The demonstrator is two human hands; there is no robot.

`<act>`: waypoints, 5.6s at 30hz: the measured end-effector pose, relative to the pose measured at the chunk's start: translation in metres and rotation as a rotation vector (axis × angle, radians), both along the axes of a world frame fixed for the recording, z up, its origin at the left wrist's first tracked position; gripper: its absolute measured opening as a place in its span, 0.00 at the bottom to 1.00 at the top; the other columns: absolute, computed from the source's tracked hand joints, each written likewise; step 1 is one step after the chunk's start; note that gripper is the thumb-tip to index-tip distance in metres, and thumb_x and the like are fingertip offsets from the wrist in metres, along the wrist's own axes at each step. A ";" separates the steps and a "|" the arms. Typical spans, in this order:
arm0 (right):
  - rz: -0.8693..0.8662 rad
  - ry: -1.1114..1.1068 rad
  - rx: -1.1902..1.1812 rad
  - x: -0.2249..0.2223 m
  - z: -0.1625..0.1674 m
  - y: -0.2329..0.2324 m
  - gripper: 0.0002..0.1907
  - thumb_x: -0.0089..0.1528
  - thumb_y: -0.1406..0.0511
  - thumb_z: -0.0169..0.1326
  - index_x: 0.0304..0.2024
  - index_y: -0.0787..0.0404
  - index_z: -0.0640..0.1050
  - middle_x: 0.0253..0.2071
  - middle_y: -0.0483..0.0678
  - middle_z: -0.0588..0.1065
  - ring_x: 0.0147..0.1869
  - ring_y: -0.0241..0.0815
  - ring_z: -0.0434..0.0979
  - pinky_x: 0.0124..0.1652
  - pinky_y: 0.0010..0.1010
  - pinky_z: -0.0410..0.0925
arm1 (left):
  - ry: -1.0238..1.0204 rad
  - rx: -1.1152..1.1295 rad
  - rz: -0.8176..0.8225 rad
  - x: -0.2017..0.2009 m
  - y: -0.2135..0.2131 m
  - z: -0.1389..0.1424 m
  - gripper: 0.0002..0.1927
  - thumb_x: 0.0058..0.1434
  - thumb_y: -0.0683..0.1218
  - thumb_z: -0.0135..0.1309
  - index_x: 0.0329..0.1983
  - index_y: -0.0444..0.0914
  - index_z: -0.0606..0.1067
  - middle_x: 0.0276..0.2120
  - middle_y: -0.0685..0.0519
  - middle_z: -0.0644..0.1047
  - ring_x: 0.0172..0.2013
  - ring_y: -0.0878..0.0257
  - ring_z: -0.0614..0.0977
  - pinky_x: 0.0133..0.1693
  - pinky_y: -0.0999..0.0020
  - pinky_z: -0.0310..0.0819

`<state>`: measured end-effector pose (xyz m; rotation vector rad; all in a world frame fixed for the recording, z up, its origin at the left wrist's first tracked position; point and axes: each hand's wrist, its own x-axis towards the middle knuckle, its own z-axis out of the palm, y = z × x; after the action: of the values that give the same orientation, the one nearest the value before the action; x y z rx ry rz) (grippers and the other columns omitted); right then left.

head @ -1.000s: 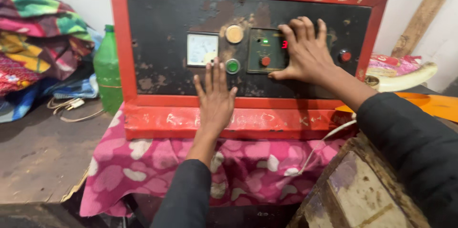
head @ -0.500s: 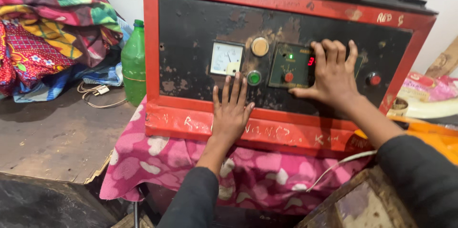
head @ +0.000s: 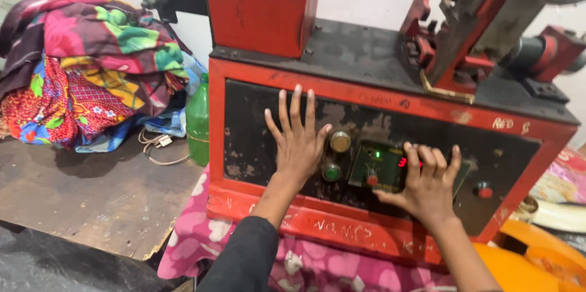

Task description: The person operates a red industrial machine's control panel, pressing buttons and adjusting a digital counter. They then retrieve a metal rod and a screwdriver from a tool box and use them to adjust a component on the machine's spindle.

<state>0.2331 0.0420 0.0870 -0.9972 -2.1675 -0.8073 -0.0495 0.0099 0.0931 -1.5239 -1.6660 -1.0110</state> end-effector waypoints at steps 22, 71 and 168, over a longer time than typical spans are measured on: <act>-0.253 -0.176 -0.523 -0.038 0.036 -0.042 0.53 0.45 0.43 0.68 0.62 0.66 0.65 0.59 0.57 0.66 0.67 0.58 0.60 0.68 0.52 0.50 | -0.052 -0.432 0.072 -0.003 0.005 -0.028 0.43 0.67 0.69 0.36 0.76 0.42 0.44 0.75 0.44 0.34 0.72 0.39 0.37 0.57 0.12 0.29; 0.157 0.018 -0.362 -0.276 0.379 0.302 0.40 0.53 0.71 0.52 0.69 0.71 0.59 0.73 0.61 0.55 0.70 0.63 0.64 0.61 0.45 0.63 | -0.183 -0.482 -0.243 -0.124 0.279 0.325 0.13 0.64 0.41 0.50 0.50 0.33 0.74 0.46 0.38 0.79 0.50 0.41 0.83 0.51 0.48 0.77; 0.002 0.034 -1.655 -0.058 -0.222 -0.477 0.43 0.55 0.70 0.54 0.72 0.59 0.56 0.70 0.65 0.60 0.74 0.64 0.58 0.66 0.47 0.58 | -1.252 -1.063 0.058 -0.086 -0.557 -0.206 0.36 0.70 0.66 0.40 0.63 0.32 0.69 0.59 0.32 0.74 0.62 0.39 0.74 0.63 0.52 0.65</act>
<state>0.1747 -0.4348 -0.1349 -1.5798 -2.5261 1.3142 -0.1359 -0.5468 -0.1131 -1.3800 -3.5117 -1.1983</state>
